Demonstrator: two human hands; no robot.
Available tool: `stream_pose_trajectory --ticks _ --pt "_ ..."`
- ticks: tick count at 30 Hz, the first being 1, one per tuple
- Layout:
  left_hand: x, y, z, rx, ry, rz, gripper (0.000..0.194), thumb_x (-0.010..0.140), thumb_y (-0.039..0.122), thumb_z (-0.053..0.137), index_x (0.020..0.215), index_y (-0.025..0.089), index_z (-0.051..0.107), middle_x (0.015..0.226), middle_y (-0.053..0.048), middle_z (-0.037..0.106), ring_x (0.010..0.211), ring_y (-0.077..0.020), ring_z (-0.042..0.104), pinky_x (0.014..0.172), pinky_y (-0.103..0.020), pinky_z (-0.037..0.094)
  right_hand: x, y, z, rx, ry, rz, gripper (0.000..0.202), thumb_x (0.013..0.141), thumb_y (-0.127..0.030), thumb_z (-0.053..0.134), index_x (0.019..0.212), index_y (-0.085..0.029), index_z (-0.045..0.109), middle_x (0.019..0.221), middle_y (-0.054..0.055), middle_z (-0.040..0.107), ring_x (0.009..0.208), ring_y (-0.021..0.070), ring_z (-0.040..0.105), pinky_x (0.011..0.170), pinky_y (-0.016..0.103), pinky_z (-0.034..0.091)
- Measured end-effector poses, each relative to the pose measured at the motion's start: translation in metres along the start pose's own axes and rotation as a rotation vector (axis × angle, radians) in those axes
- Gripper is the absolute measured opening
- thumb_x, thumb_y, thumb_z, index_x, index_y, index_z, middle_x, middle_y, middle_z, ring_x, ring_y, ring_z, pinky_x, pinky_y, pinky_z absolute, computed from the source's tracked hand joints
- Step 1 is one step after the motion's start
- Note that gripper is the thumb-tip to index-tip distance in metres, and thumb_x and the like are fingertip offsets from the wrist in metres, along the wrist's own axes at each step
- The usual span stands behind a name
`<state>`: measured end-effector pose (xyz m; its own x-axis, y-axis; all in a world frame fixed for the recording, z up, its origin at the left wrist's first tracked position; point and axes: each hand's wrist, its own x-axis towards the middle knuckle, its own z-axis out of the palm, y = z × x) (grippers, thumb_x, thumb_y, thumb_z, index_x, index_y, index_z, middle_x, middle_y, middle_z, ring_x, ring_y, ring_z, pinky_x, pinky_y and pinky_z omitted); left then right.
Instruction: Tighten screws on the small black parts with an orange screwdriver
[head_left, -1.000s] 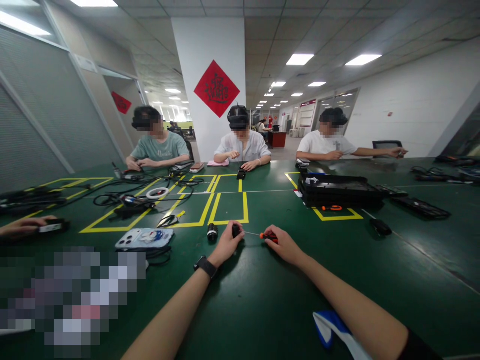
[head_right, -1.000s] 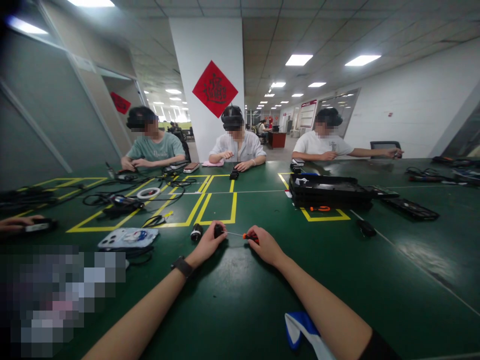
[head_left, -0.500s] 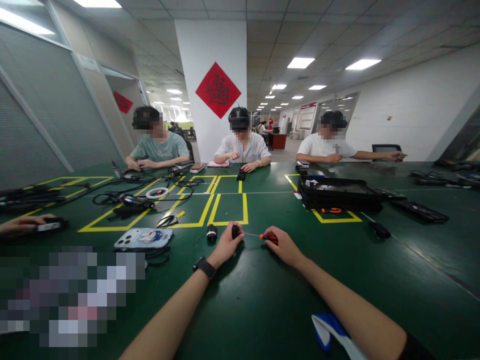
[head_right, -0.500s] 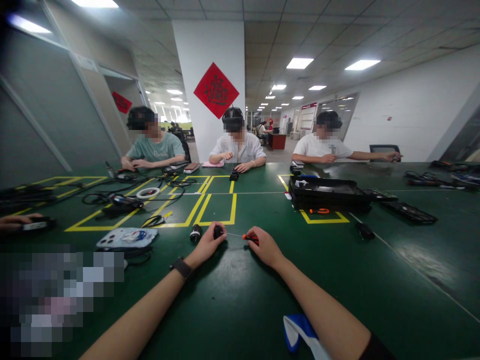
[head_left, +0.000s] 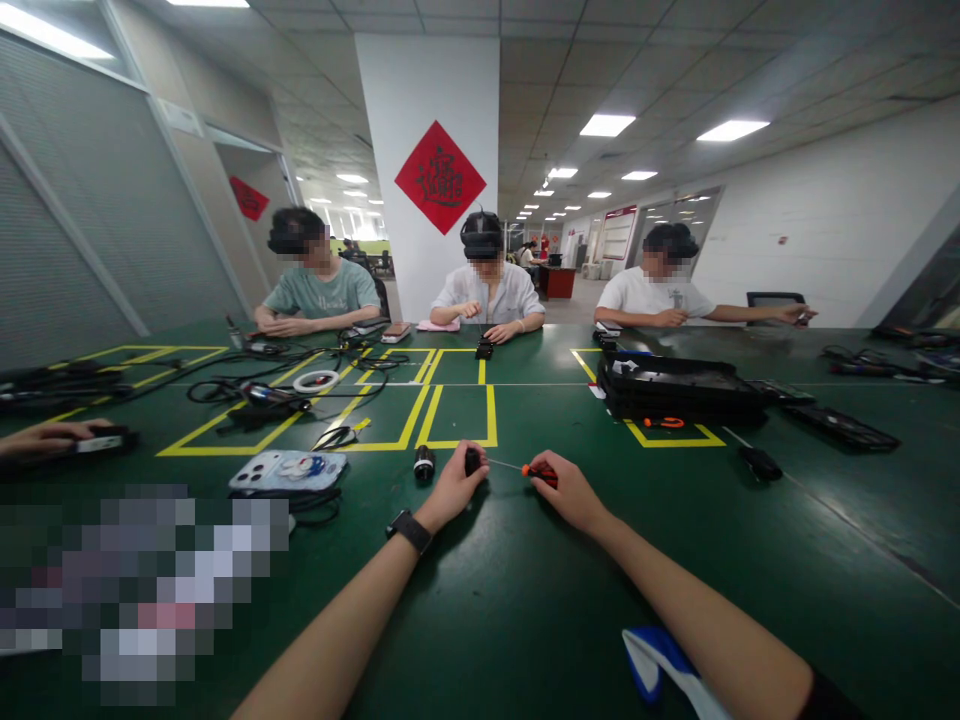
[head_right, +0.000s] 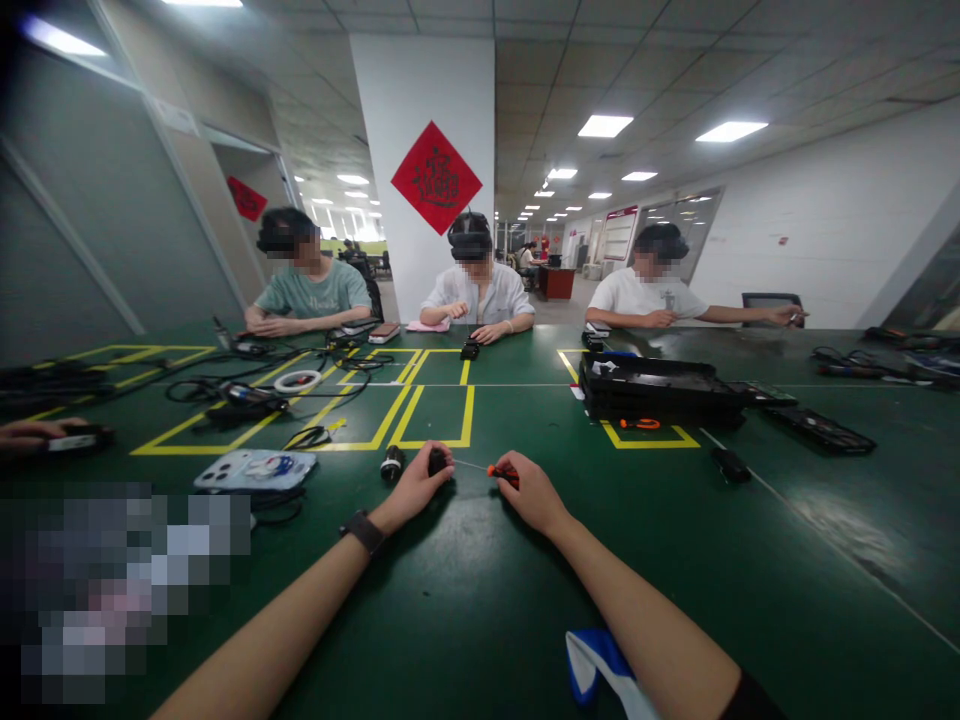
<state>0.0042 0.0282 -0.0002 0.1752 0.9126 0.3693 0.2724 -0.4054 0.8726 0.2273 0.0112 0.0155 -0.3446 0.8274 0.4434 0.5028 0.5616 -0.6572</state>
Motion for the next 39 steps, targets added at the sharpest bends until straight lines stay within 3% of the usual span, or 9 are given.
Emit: stream_pose_trajectory --ticks 7,15,19,23,26,28,33,36,39 --pt "0.0 -0.002 0.001 -0.065 0.039 -0.035 0.022 0.074 0.018 0.053 0.095 0.019 0.045 0.087 -0.001 0.056 0.082 -0.0123 0.055 0.081 -0.03 0.043 0.0 0.003 -0.001 -0.166 0.055 0.113 0.014 0.077 -0.026 0.054 0.089 -0.02 0.057 0.081 0.002 0.061 0.073 0.0148 0.056 0.068 0.027 0.043" --pt "0.001 0.0 -0.002 -0.209 0.121 -0.135 0.058 0.066 0.011 0.053 0.118 0.024 0.032 0.1 -0.003 0.05 0.067 -0.0076 0.055 0.063 -0.024 0.048 -0.001 -0.001 -0.009 -0.435 0.027 0.119 0.012 0.078 -0.031 0.054 0.079 -0.02 0.059 0.078 0.002 0.061 0.073 0.0166 0.056 0.063 0.026 0.042" --pt "-0.005 0.015 0.007 -0.272 -0.081 -0.205 0.062 0.063 0.008 0.049 0.119 0.026 0.03 0.102 -0.003 0.049 0.059 -0.0058 0.054 0.047 -0.018 0.043 0.001 -0.021 -0.013 -0.47 0.057 -0.119 0.021 0.079 -0.023 0.054 0.099 -0.018 0.058 0.098 0.009 0.06 0.093 0.0218 0.053 0.081 0.035 0.042" --pt "-0.017 0.036 0.014 -0.363 -0.388 -0.266 0.062 0.064 0.007 0.046 0.121 0.026 0.029 0.087 0.0 0.053 0.058 -0.0074 0.054 0.047 -0.018 0.043 0.001 -0.047 -0.015 -0.371 -0.144 -0.46 0.043 0.079 -0.018 0.054 0.121 -0.025 0.047 0.123 0.007 0.05 0.112 0.0229 0.044 0.094 0.04 0.036" --pt "-0.024 0.051 0.012 -0.37 -0.53 -0.331 0.069 0.065 0.006 0.045 0.128 0.025 0.024 0.072 0.002 0.054 0.054 -0.0087 0.053 0.046 -0.019 0.042 -0.002 -0.056 -0.013 -0.319 -0.25 -0.541 0.048 0.078 -0.02 0.056 0.124 -0.025 0.044 0.121 0.007 0.051 0.112 0.0219 0.045 0.095 0.039 0.037" --pt "-0.024 0.057 0.008 -0.426 -0.562 -0.342 0.065 0.067 0.01 0.047 0.127 0.026 0.027 0.087 -0.003 0.057 0.062 -0.0117 0.058 0.049 -0.022 0.046 -0.005 -0.054 -0.011 -0.293 -0.263 -0.534 0.045 0.078 -0.021 0.057 0.122 -0.024 0.047 0.114 0.007 0.055 0.107 0.0217 0.048 0.093 0.038 0.039" --pt "-0.007 0.047 -0.007 -0.474 -0.312 -0.264 0.035 0.079 0.031 0.046 0.111 0.017 0.049 0.111 -0.012 0.053 0.08 -0.0169 0.06 0.065 -0.031 0.051 -0.005 -0.038 -0.009 -0.168 0.035 -0.358 0.039 0.08 -0.026 0.056 0.118 -0.023 0.05 0.107 0.009 0.055 0.101 0.022 0.05 0.087 0.037 0.042" --pt "0.002 0.023 -0.015 -0.136 0.042 -0.174 0.033 0.078 0.038 0.049 0.101 0.015 0.053 0.099 -0.007 0.057 0.071 -0.0127 0.056 0.07 -0.032 0.048 0.004 -0.021 -0.01 -0.029 0.331 -0.127 0.036 0.08 -0.03 0.056 0.114 -0.021 0.053 0.107 0.009 0.056 0.099 0.0218 0.051 0.084 0.037 0.044" --pt "0.001 0.002 -0.017 0.193 0.085 -0.096 0.034 0.073 0.041 0.056 0.094 0.014 0.057 0.09 -0.006 0.058 0.077 -0.0162 0.054 0.075 -0.034 0.045 0.021 0.002 -0.016 0.144 0.457 0.15 0.036 0.077 -0.034 0.057 0.108 -0.016 0.057 0.101 0.01 0.06 0.087 0.0208 0.057 0.074 0.035 0.048"
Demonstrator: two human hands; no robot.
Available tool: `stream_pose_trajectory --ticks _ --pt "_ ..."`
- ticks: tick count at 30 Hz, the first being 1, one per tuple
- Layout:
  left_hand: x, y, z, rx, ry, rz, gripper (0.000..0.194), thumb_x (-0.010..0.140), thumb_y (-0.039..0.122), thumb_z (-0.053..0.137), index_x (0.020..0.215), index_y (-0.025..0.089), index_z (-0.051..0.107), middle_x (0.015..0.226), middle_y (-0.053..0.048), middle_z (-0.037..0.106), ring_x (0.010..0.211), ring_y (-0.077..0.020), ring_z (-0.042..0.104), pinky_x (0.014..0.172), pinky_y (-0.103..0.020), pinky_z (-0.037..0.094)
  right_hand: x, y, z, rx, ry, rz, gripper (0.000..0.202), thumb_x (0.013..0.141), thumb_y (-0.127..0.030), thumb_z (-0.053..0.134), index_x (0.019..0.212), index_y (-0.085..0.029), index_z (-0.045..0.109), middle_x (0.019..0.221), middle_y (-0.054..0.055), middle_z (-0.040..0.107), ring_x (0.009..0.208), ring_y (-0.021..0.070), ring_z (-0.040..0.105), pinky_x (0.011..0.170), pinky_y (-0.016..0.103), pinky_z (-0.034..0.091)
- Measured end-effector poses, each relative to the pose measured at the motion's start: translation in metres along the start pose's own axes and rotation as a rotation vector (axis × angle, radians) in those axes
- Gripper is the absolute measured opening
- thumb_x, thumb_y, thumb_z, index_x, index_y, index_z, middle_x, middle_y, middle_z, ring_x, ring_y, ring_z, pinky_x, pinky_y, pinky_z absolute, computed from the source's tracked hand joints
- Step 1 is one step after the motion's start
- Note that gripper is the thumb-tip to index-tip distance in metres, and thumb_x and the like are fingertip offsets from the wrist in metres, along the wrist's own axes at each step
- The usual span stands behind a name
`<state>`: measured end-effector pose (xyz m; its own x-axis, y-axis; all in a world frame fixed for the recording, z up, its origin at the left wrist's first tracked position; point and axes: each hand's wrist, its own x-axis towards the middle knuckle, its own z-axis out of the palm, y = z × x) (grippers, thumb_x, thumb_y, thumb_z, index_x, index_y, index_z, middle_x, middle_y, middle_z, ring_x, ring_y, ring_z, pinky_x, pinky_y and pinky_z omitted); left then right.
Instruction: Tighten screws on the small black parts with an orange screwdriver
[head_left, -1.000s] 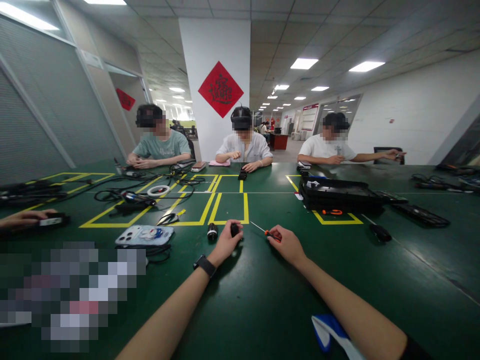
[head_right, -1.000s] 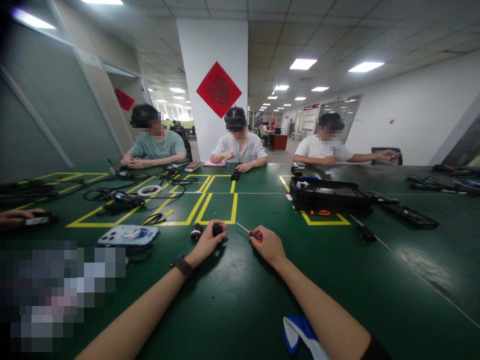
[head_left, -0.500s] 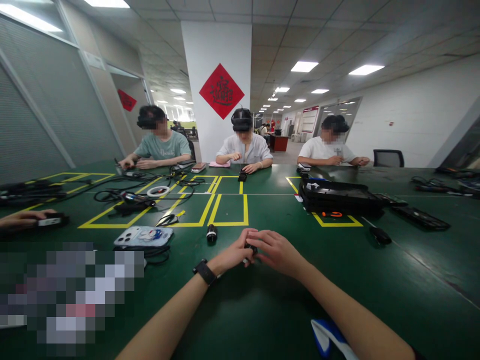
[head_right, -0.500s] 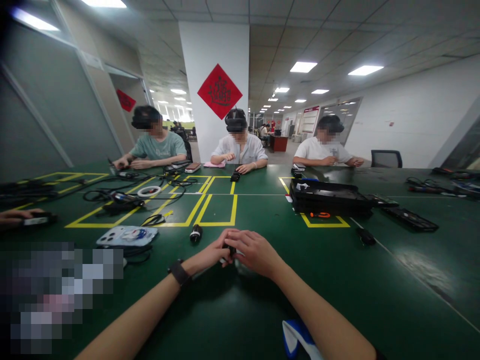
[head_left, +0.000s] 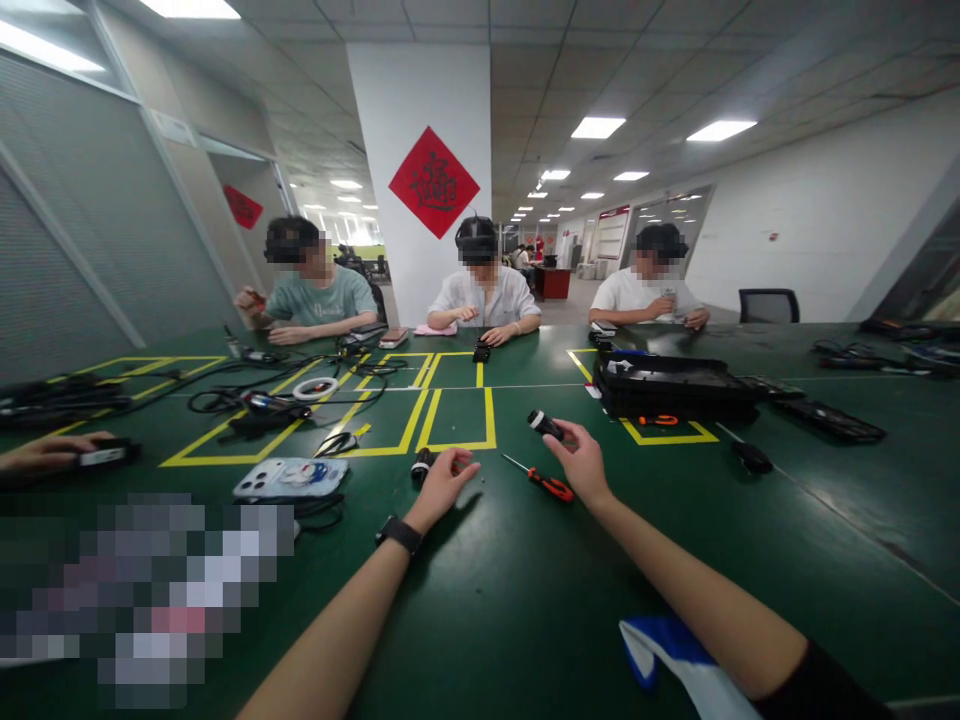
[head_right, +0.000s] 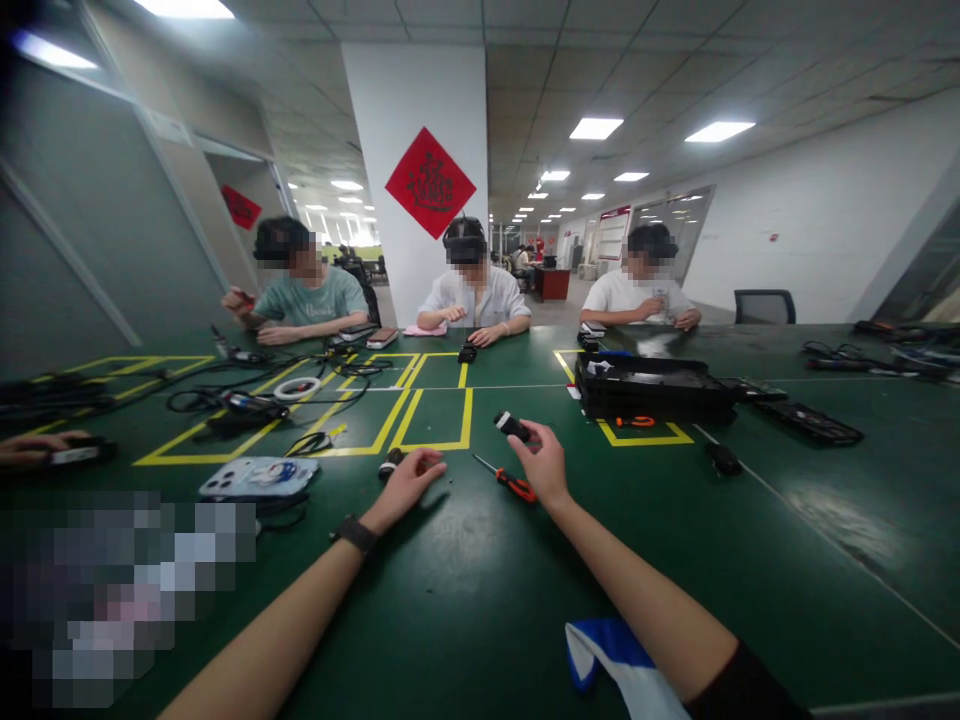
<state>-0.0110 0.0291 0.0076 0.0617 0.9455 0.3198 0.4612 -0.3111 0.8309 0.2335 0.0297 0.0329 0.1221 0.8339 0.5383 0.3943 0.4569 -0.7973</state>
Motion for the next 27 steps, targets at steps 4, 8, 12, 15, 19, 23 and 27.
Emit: stream_pose_trajectory --ticks 4,8,12,15,19,23,27 --pt "-0.006 -0.008 0.007 0.225 -0.036 0.194 0.033 0.072 0.04 0.059 0.095 0.017 0.06 0.092 -0.007 0.057 0.086 -0.0196 0.053 0.08 -0.035 0.042 0.031 0.026 -0.019 0.012 -0.061 0.286 0.036 0.072 -0.036 0.06 0.099 -0.012 0.061 0.083 0.008 0.066 0.072 0.019 0.06 0.065 0.032 0.048" --pt "-0.005 -0.007 0.009 0.295 -0.071 0.202 0.023 0.075 0.036 0.056 0.085 0.018 0.064 0.085 -0.007 0.057 0.08 -0.0195 0.054 0.076 -0.034 0.043 0.036 0.048 -0.071 -0.206 -0.001 0.22 0.036 0.07 -0.038 0.061 0.096 -0.013 0.062 0.086 0.008 0.064 0.076 0.0198 0.058 0.07 0.034 0.045" --pt "-0.003 -0.009 0.008 0.284 -0.068 0.164 0.02 0.075 0.034 0.055 0.08 0.018 0.066 0.081 -0.006 0.058 0.074 -0.0183 0.054 0.072 -0.033 0.044 0.014 0.082 -0.143 -0.672 0.046 0.133 0.037 0.074 -0.039 0.055 0.103 -0.015 0.059 0.099 0.012 0.06 0.088 0.0234 0.054 0.075 0.036 0.041" --pt "-0.004 -0.007 0.008 0.321 -0.059 0.175 0.019 0.076 0.032 0.053 0.08 0.018 0.066 0.08 -0.006 0.059 0.076 -0.019 0.055 0.072 -0.033 0.043 0.0 0.11 -0.192 -1.045 0.101 0.157 0.036 0.074 -0.04 0.053 0.102 -0.017 0.059 0.097 0.012 0.06 0.093 0.0291 0.05 0.08 0.045 0.034" --pt "-0.008 0.0 0.008 0.432 -0.049 0.205 0.019 0.081 0.025 0.047 0.08 0.018 0.065 0.083 -0.007 0.059 0.08 -0.0192 0.054 0.075 -0.031 0.04 0.001 0.135 -0.233 -1.356 0.196 0.139 0.032 0.074 -0.035 0.053 0.097 -0.015 0.061 0.091 0.015 0.06 0.097 0.032 0.044 0.089 0.053 0.019" --pt "-0.01 0.006 0.011 0.54 -0.05 0.198 0.021 0.083 0.02 0.041 0.081 0.017 0.062 0.084 -0.008 0.058 0.081 -0.0189 0.053 0.075 -0.03 0.039 0.015 0.144 -0.242 -1.497 0.243 0.09 0.029 0.076 -0.031 0.047 0.091 -0.012 0.062 0.096 0.02 0.056 0.105 0.0336 0.038 0.091 0.054 0.011" --pt "-0.01 0.008 0.014 0.629 -0.053 0.218 0.022 0.083 0.014 0.037 0.089 0.017 0.058 0.087 -0.009 0.056 0.084 -0.0193 0.051 0.076 -0.03 0.038 0.025 0.143 -0.238 -1.514 0.234 0.069 0.027 0.074 -0.027 0.046 0.088 -0.011 0.062 0.103 0.02 0.052 0.111 0.0339 0.033 0.093 0.054 0.009"
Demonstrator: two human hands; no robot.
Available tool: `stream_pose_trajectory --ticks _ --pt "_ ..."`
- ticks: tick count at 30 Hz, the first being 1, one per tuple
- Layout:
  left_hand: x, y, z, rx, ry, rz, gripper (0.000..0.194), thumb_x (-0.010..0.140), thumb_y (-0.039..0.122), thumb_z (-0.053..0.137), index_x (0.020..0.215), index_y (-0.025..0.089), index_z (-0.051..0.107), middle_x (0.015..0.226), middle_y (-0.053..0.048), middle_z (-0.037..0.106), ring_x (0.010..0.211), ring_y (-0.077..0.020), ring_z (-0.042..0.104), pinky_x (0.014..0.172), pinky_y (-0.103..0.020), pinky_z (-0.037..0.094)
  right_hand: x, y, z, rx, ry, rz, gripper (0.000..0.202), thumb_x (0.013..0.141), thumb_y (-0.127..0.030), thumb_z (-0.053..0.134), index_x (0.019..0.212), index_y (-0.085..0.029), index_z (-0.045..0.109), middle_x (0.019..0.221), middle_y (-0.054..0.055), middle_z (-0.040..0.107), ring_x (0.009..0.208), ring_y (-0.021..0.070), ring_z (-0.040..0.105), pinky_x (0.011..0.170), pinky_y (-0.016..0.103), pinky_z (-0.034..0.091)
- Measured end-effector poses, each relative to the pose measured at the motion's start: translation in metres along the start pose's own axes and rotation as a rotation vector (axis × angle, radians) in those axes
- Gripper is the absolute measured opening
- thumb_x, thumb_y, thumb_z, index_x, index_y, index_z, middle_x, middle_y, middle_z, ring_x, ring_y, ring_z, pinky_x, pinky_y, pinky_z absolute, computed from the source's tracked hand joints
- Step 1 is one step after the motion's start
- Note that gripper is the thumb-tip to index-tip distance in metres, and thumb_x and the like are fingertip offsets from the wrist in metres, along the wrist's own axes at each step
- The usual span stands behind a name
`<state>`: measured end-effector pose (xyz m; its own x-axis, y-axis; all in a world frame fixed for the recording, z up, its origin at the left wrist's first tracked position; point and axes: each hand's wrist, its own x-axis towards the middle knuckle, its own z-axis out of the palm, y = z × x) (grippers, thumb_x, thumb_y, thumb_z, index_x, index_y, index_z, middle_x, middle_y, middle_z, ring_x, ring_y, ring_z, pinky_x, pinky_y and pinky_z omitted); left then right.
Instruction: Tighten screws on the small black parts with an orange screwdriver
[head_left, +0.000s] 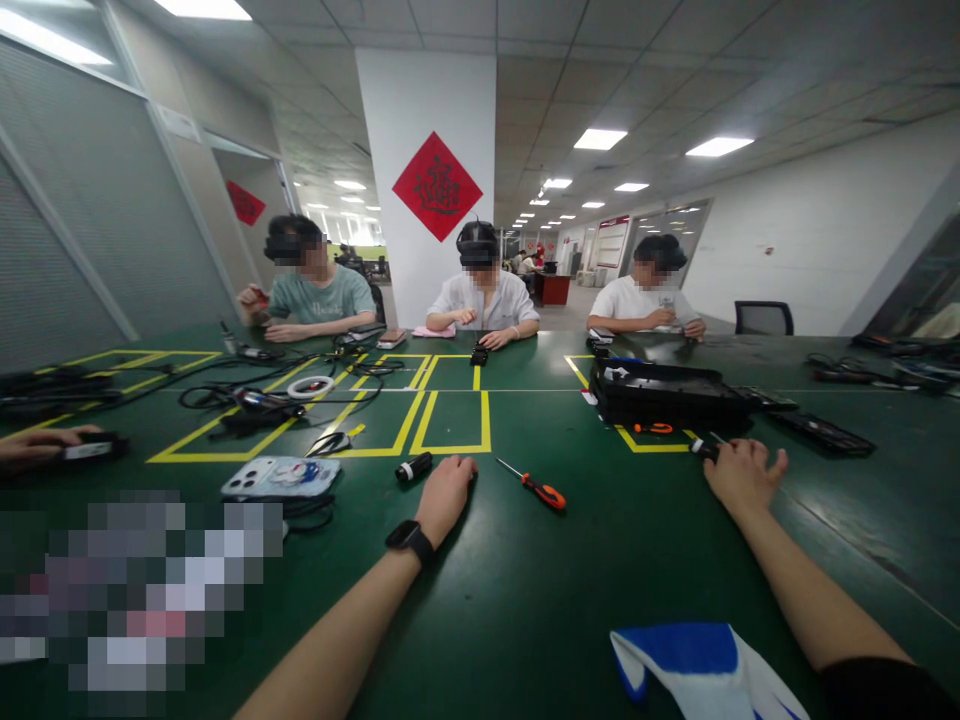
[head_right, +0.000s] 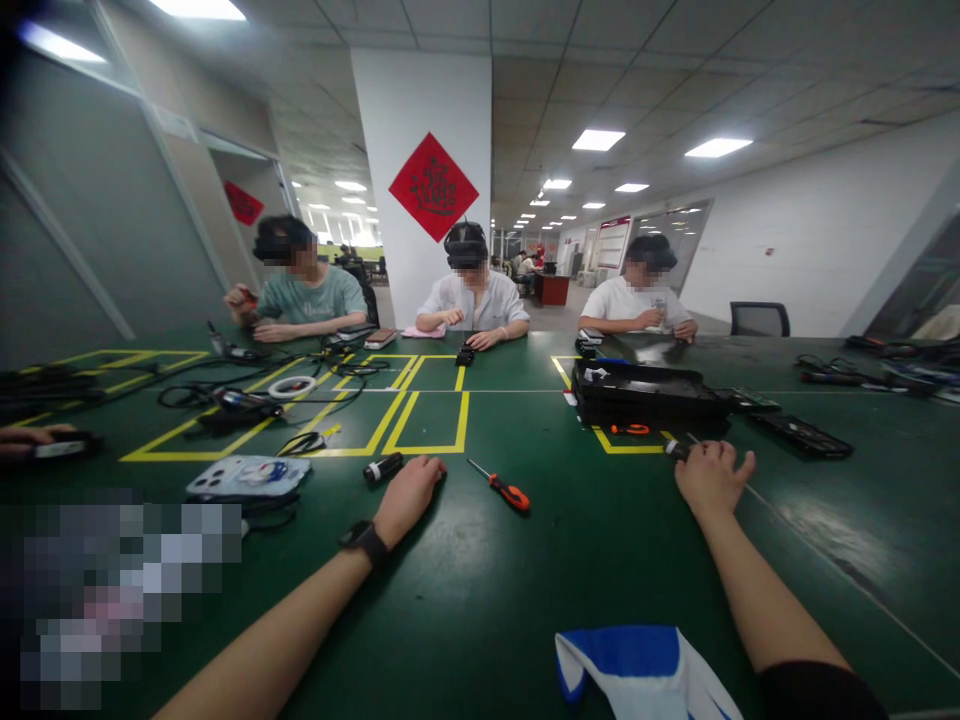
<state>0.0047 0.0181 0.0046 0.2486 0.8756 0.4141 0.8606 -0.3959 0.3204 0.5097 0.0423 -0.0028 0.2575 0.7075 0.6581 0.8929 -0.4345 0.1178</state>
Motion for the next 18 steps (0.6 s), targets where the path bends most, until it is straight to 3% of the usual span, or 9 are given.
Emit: stream_pose_trajectory --ticks 5,9,11,14,18 --pt "-0.002 0.003 0.003 0.0 0.021 0.033 0.024 0.083 0.01 0.034 0.092 0.016 0.055 0.086 -0.009 0.053 0.084 -0.0207 0.049 0.078 -0.033 0.038 0.001 -0.005 -0.014 0.088 0.025 0.036 0.034 0.075 -0.032 0.046 0.098 -0.011 0.059 0.108 0.019 0.051 0.112 0.0334 0.032 0.094 0.054 0.009" --pt "-0.005 0.014 0.004 -0.227 0.033 0.067 0.026 0.085 0.012 0.032 0.096 0.017 0.054 0.091 -0.009 0.053 0.088 -0.0194 0.049 0.08 -0.034 0.039 -0.009 -0.027 -0.05 0.306 0.135 -0.027 0.036 0.08 -0.031 0.04 0.108 -0.013 0.054 0.114 0.017 0.05 0.113 0.0318 0.034 0.094 0.052 0.013" --pt "-0.006 0.023 0.006 -0.379 -0.003 0.075 0.025 0.085 0.014 0.033 0.094 0.017 0.056 0.092 -0.008 0.054 0.087 -0.0179 0.05 0.08 -0.032 0.041 -0.018 -0.052 -0.077 0.47 0.07 -0.175 0.03 0.081 -0.029 0.042 0.103 -0.015 0.056 0.107 0.014 0.055 0.107 0.029 0.041 0.092 0.047 0.021" --pt "-0.006 0.034 0.012 -0.573 -0.058 0.056 0.022 0.083 0.017 0.039 0.09 0.018 0.059 0.085 -0.005 0.057 0.08 -0.0156 0.053 0.076 -0.031 0.043 -0.033 -0.102 -0.122 0.73 -0.156 -0.51 0.019 0.082 -0.029 0.046 0.089 -0.019 0.06 0.092 0.008 0.061 0.092 0.024 0.051 0.085 0.039 0.032" --pt "-0.003 0.037 0.017 -0.853 -0.093 -0.141 0.019 0.075 0.018 0.053 0.093 0.015 0.059 0.075 -0.003 0.06 0.068 -0.0128 0.055 0.066 -0.027 0.046 -0.055 -0.172 -0.171 0.936 -0.322 -0.775 0.014 0.082 -0.028 0.049 0.086 -0.022 0.061 0.083 0.003 0.062 0.079 0.019 0.054 0.075 0.033 0.038"
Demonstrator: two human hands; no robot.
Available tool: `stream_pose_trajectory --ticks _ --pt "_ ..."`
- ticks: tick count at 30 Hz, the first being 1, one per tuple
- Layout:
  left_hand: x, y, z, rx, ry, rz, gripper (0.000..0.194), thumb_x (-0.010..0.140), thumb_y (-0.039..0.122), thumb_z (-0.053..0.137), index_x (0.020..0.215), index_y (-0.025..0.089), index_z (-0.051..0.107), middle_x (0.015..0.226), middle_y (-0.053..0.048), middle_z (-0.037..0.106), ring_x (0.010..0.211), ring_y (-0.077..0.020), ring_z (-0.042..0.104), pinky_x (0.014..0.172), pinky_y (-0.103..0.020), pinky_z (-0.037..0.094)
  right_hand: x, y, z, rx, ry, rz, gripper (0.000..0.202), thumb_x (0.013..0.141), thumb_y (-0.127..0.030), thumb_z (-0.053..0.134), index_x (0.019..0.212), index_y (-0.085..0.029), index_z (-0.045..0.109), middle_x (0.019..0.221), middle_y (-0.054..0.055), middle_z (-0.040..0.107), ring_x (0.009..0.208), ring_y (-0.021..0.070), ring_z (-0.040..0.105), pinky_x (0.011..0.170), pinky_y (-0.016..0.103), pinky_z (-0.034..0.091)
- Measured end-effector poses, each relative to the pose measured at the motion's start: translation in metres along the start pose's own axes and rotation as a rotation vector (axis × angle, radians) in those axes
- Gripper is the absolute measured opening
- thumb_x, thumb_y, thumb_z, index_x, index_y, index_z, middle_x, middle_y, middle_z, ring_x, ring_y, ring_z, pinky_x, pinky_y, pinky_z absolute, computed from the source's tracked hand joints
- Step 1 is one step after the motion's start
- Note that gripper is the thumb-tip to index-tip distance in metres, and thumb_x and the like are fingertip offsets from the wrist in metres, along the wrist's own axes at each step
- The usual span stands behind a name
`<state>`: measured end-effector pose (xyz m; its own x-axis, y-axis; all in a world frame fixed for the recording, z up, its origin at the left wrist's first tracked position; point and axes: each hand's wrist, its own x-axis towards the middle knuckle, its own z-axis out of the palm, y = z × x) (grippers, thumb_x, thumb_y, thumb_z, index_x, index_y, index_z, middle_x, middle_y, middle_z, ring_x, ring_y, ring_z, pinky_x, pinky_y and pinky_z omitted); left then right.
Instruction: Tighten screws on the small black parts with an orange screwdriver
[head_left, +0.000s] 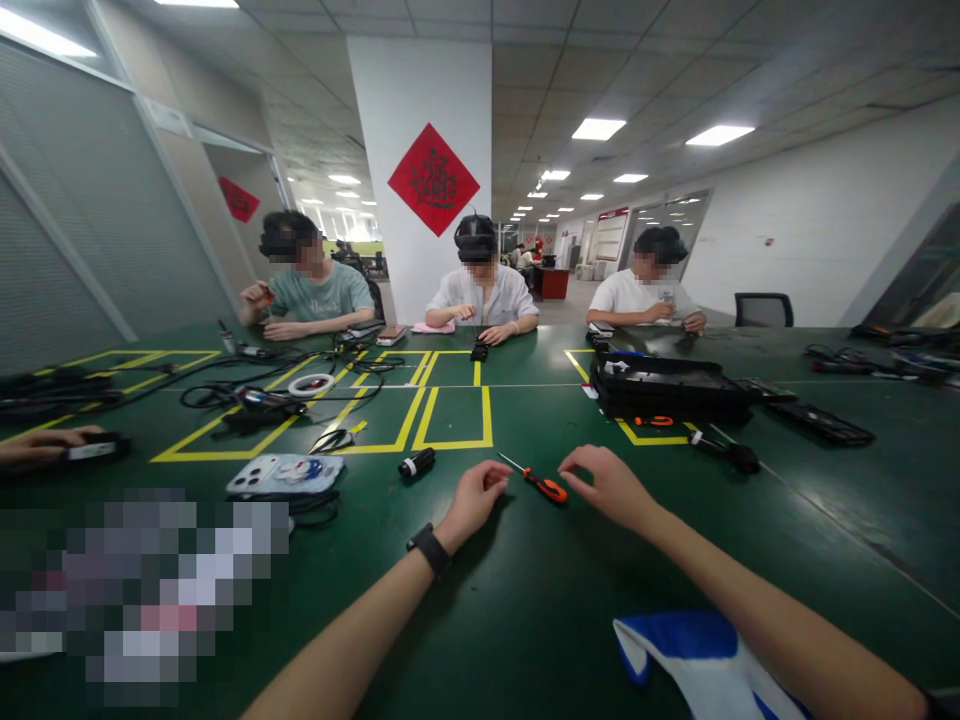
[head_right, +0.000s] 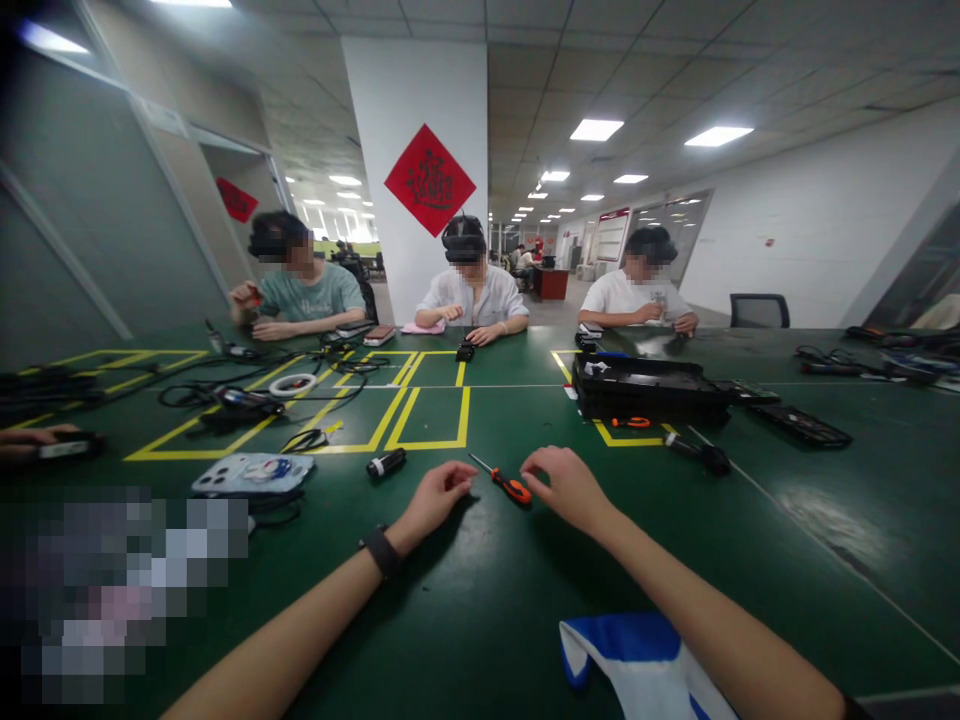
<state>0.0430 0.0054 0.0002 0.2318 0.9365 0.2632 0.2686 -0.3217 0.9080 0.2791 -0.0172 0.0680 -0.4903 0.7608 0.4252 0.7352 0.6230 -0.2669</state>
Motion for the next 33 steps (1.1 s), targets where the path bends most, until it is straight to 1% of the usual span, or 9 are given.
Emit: stream_pose_trajectory --ticks 2,4,7,9,12,14,18,26,33 --pt "0.001 -0.002 -0.002 -0.141 0.026 -0.064 0.031 0.068 0.016 0.061 0.099 0.014 0.057 0.08 -0.004 0.062 0.069 -0.0121 0.057 0.067 -0.027 0.047 0.014 -0.025 0.019 0.05 -0.017 -0.066 0.013 0.081 -0.025 0.052 0.091 -0.022 0.06 0.085 0.003 0.061 0.08 0.0184 0.053 0.074 0.031 0.039" --pt "0.001 -0.002 -0.005 -0.26 0.028 -0.095 0.045 0.064 0.015 0.065 0.108 0.015 0.053 0.091 -0.006 0.062 0.07 -0.0111 0.059 0.068 -0.027 0.048 0.021 -0.04 0.039 0.069 0.021 -0.091 0.015 0.081 -0.022 0.054 0.095 -0.021 0.059 0.09 0.005 0.061 0.086 0.0192 0.053 0.076 0.031 0.039" --pt "-0.001 -0.001 -0.01 -0.397 0.001 -0.103 0.055 0.064 0.016 0.068 0.115 0.018 0.047 0.108 -0.01 0.058 0.073 -0.0104 0.061 0.073 -0.028 0.048 0.022 -0.047 0.067 0.134 0.066 -0.072 0.016 0.084 -0.021 0.05 0.097 -0.021 0.059 0.09 0.005 0.06 0.087 0.0183 0.053 0.078 0.03 0.04" --pt "-0.003 0.001 -0.013 -0.448 -0.036 -0.099 0.058 0.063 0.017 0.069 0.116 0.019 0.047 0.112 -0.011 0.057 0.077 -0.0113 0.061 0.076 -0.029 0.048 0.018 -0.046 0.077 0.185 0.071 -0.053 0.018 0.087 -0.022 0.047 0.1 -0.021 0.059 0.089 0.004 0.06 0.085 0.0171 0.053 0.077 0.029 0.041" --pt "-0.005 0.007 -0.016 -0.496 -0.132 -0.109 0.06 0.063 0.018 0.07 0.118 0.02 0.046 0.111 -0.011 0.058 0.078 -0.0122 0.061 0.074 -0.028 0.047 0.013 -0.042 0.078 0.262 0.09 -0.054 0.019 0.089 -0.024 0.044 0.098 -0.022 0.061 0.086 0.004 0.059 0.085 0.0165 0.053 0.076 0.029 0.041" --pt "-0.005 0.011 -0.018 -0.52 -0.179 -0.121 0.063 0.063 0.019 0.07 0.12 0.021 0.044 0.111 -0.011 0.058 0.072 -0.0101 0.061 0.066 -0.024 0.047 0.012 -0.04 0.075 0.34 0.093 -0.072 0.018 0.088 -0.025 0.047 0.097 -0.022 0.061 0.086 0.004 0.059 0.086 0.0164 0.053 0.076 0.029 0.041" --pt "-0.007 0.017 -0.02 -0.553 -0.211 -0.131 0.069 0.061 0.018 0.072 0.123 0.021 0.042 0.111 -0.012 0.058 0.063 -0.0071 0.059 0.055 -0.019 0.043 0.012 -0.04 0.07 0.488 0.072 -0.118 0.015 0.082 -0.028 0.056 0.094 -0.021 0.063 0.088 0.004 0.059 0.087 0.0168 0.053 0.076 0.029 0.041" --pt "-0.008 0.02 -0.015 -0.565 -0.197 -0.122 0.062 0.058 0.016 0.074 0.114 0.019 0.048 0.11 -0.011 0.057 0.063 -0.0078 0.059 0.064 -0.024 0.046 0.011 -0.039 0.077 0.609 0.158 -0.03 0.017 0.075 -0.032 0.064 0.071 -0.017 0.058 0.071 0.001 0.056 0.067 0.0131 0.051 0.063 0.025 0.04" --pt "-0.007 0.015 -0.016 -0.604 -0.254 -0.094 0.052 0.059 0.017 0.073 0.107 0.017 0.053 0.111 -0.01 0.057 0.065 -0.0066 0.056 0.067 -0.024 0.045 0.01 -0.044 0.075 0.599 0.182 -0.036 0.016 0.078 -0.031 0.06 0.072 -0.017 0.057 0.069 0.0 0.056 0.064 0.0122 0.05 0.062 0.024 0.041"
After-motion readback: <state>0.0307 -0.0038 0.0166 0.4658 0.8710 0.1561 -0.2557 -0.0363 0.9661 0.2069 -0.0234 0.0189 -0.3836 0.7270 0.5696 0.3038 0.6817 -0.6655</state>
